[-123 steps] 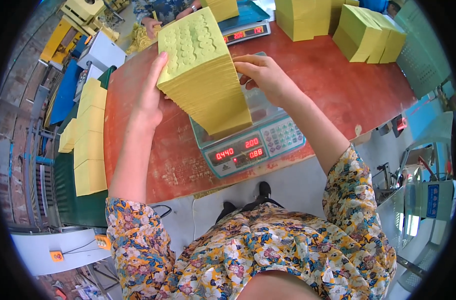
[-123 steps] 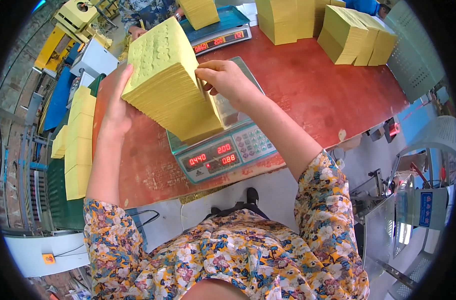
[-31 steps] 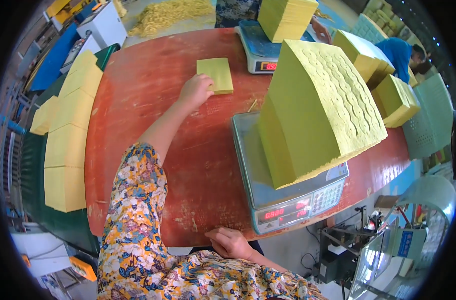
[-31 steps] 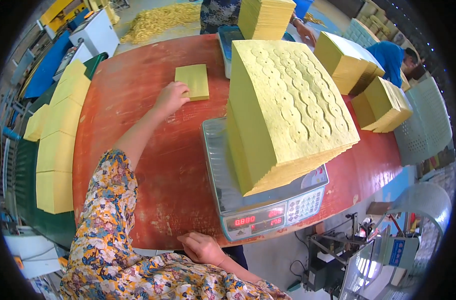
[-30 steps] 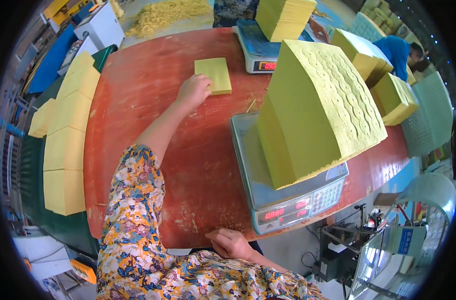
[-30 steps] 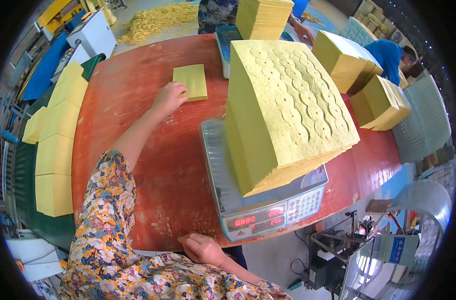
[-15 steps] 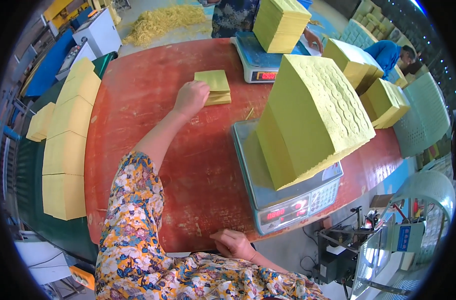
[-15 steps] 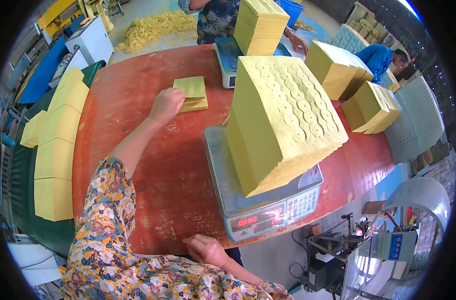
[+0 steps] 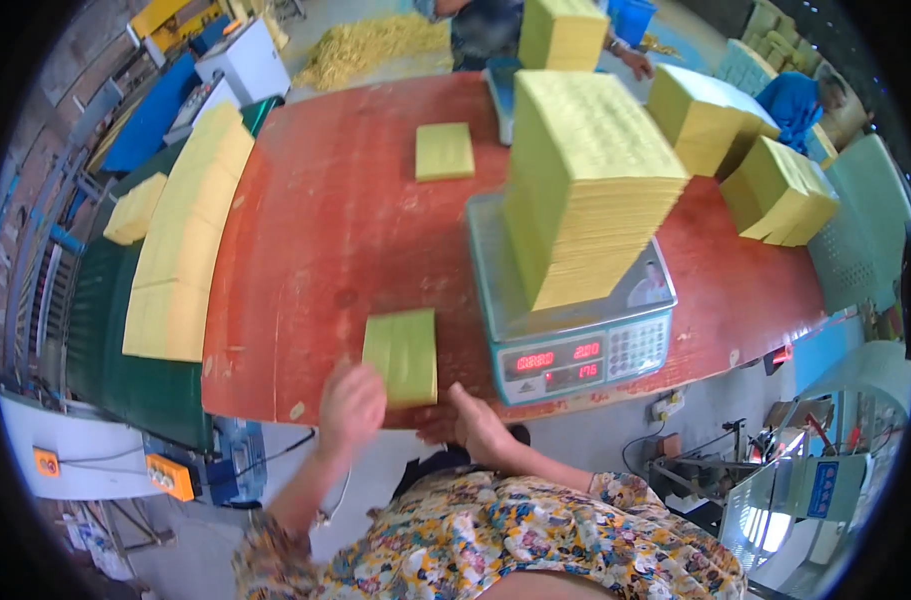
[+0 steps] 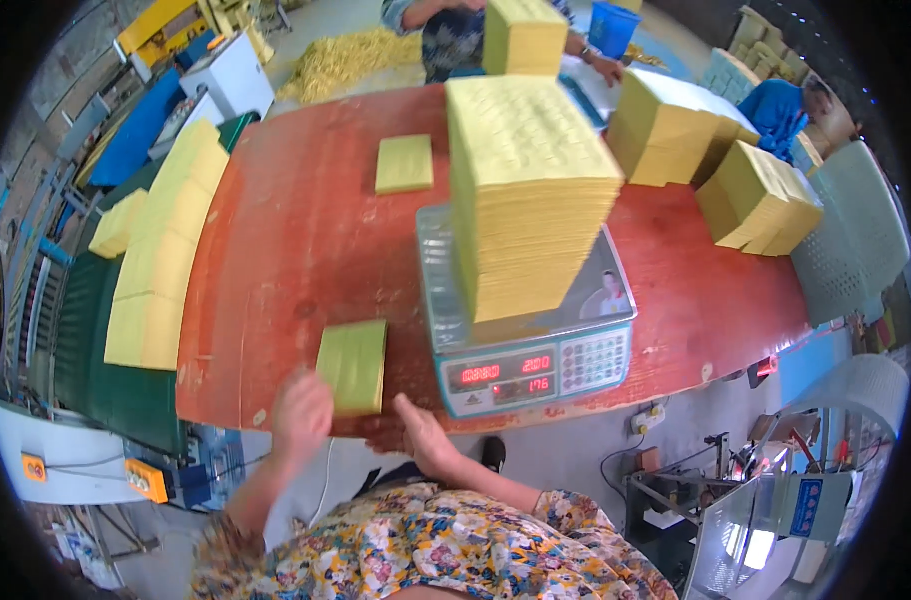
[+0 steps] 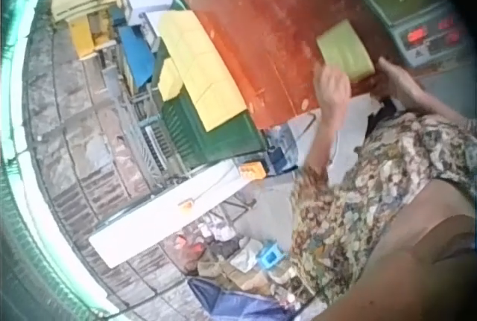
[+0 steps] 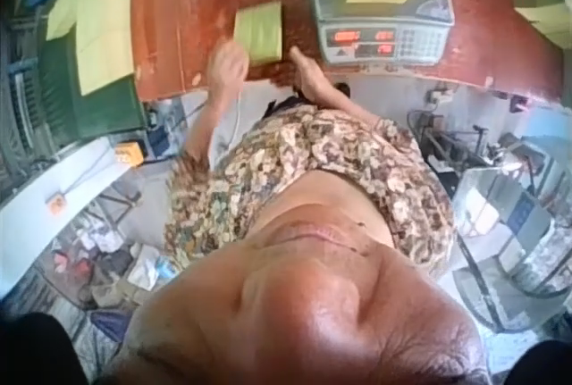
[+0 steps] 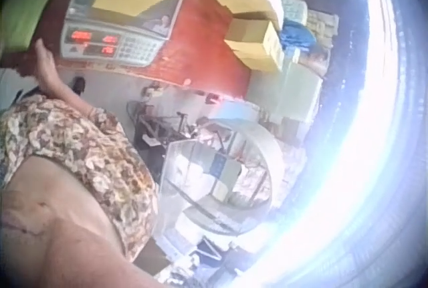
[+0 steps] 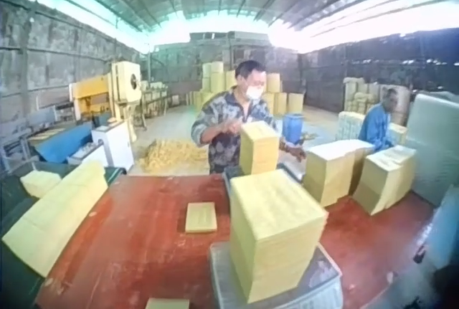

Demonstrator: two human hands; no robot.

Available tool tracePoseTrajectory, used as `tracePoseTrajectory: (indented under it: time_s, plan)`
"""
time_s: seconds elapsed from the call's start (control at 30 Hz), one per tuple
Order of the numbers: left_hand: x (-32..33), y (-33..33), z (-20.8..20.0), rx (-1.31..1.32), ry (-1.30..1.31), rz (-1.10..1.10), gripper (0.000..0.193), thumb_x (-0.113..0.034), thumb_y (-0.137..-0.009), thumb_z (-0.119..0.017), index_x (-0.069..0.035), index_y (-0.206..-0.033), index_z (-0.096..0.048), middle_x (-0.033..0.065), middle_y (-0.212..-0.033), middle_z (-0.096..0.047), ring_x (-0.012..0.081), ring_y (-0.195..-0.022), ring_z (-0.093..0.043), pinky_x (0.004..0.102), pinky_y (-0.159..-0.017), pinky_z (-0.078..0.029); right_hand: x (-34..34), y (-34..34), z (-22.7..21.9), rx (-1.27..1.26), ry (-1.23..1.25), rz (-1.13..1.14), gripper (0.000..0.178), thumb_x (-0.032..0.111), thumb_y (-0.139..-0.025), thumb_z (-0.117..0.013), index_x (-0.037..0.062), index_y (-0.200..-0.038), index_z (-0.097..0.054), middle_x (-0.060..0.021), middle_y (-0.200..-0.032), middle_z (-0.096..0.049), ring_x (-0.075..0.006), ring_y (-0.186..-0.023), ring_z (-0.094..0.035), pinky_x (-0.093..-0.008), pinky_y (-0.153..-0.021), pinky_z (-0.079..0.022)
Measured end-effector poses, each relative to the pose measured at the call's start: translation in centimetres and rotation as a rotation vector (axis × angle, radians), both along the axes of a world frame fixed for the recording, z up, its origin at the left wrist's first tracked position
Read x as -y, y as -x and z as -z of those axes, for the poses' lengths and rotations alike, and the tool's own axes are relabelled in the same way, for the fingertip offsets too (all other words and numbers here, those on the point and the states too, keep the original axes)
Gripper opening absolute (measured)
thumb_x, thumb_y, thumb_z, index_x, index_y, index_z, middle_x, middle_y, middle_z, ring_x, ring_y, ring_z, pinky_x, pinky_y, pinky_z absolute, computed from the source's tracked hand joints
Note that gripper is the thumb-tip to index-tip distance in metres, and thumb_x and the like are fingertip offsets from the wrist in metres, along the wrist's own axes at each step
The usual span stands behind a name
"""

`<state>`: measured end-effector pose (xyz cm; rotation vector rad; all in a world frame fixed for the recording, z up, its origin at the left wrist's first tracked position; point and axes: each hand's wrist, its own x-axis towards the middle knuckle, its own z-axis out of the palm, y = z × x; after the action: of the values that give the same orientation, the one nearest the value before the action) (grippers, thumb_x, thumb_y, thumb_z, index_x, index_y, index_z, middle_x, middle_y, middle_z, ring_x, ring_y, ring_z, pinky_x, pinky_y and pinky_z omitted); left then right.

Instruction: The recorder weighs stacks of yellow patterned paper on a digital scale and organizes them on a table and conveyor belt.

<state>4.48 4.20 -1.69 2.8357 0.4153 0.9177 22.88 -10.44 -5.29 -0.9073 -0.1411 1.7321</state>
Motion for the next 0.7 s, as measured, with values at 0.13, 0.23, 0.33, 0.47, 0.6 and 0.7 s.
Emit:
tracePoseTrajectory:
  time_s: [0.13, 0.23, 0.33, 0.47, 0.6, 0.7]
  plan:
    - [10.8, 1.5, -0.4, -0.137, 0.129, -0.263, 0.018, -0.006, -0.076, -0.07, 0.0, -0.093, -0.066, 0.0173, -0.116, -0.062, 0.0332, -0.117, -0.054, 0.0469, -0.099, -0.044, 0.8, 0.4, -1.2, 0.273, 0.008, -0.055, 0.035, 0.018, -0.096, -0.057, -0.0022, -0.123, -0.048, -0.0164, -0.1, -0.064, -0.0248, -0.08, -0.069, -0.0329, -0.06, -0.058]
    - [15.4, 0.5, 1.2, 0.267, 0.547, -0.71, 0.031, -0.009, -0.08, -0.068, 0.001, -0.109, -0.06, 0.0177, -0.123, -0.059, 0.0313, -0.119, -0.054, 0.0453, -0.1, -0.044, 2.3, 0.0, -0.9, 0.504, -0.035, -0.208, 0.037, 0.011, -0.094, -0.055, -0.0009, -0.128, -0.046, -0.0134, -0.104, -0.062, -0.0222, -0.082, -0.067, -0.0343, -0.062, -0.059]
    - [15.9, 1.6, 4.4, 0.691, 1.353, -0.721, 0.03, -0.015, -0.091, -0.06, 0.003, -0.115, -0.057, 0.0155, -0.113, -0.064, 0.0249, -0.104, -0.062, 0.0363, -0.085, -0.051, 3.9, -0.6, -0.9, 0.55, -0.073, -0.219, 0.033, 0.008, -0.092, -0.054, -0.002, -0.123, -0.048, -0.0134, -0.1, -0.063, -0.0215, -0.078, -0.067, -0.0343, -0.06, -0.059]
    - [17.0, 1.9, 5.6, 0.717, 1.79, -0.546, 0.025, -0.019, -0.096, -0.053, 0.002, -0.11, -0.058, 0.0105, -0.095, -0.068, 0.0202, -0.079, -0.067, 0.0325, -0.069, -0.054, 5.5, -0.8, 1.2, 0.549, -0.158, -0.266, 0.032, 0.012, -0.09, -0.059, -0.0021, -0.118, -0.052, -0.0132, -0.095, -0.064, -0.0199, -0.073, -0.067, -0.0331, -0.058, -0.058]
    - [17.9, 1.3, 2.7, 0.74, 1.766, -0.528, 0.02, -0.012, -0.094, -0.055, 0.002, -0.107, -0.061, 0.009, -0.093, -0.067, 0.0167, -0.079, -0.066, 0.0288, -0.063, -0.054, 6.6, -2.1, -0.5, 0.599, -0.149, -0.314, 0.027, 0.015, -0.091, -0.061, -0.0013, -0.111, -0.059, -0.011, -0.093, -0.065, -0.016, -0.077, -0.063, -0.0305, -0.064, -0.054]
    - [17.5, -0.5, -2.9, 0.759, 1.677, -0.448, 0.016, -0.01, -0.092, -0.055, 0.001, -0.103, -0.062, 0.0084, -0.093, -0.067, 0.0152, -0.082, -0.066, 0.0283, -0.069, -0.053, 7.3, -4.4, -5.8, 1.068, -0.434, -0.256, 0.024, 0.017, -0.092, -0.061, -0.0018, -0.107, -0.061, -0.0115, -0.088, -0.066, -0.0135, -0.077, -0.062, -0.0306, -0.063, -0.053]
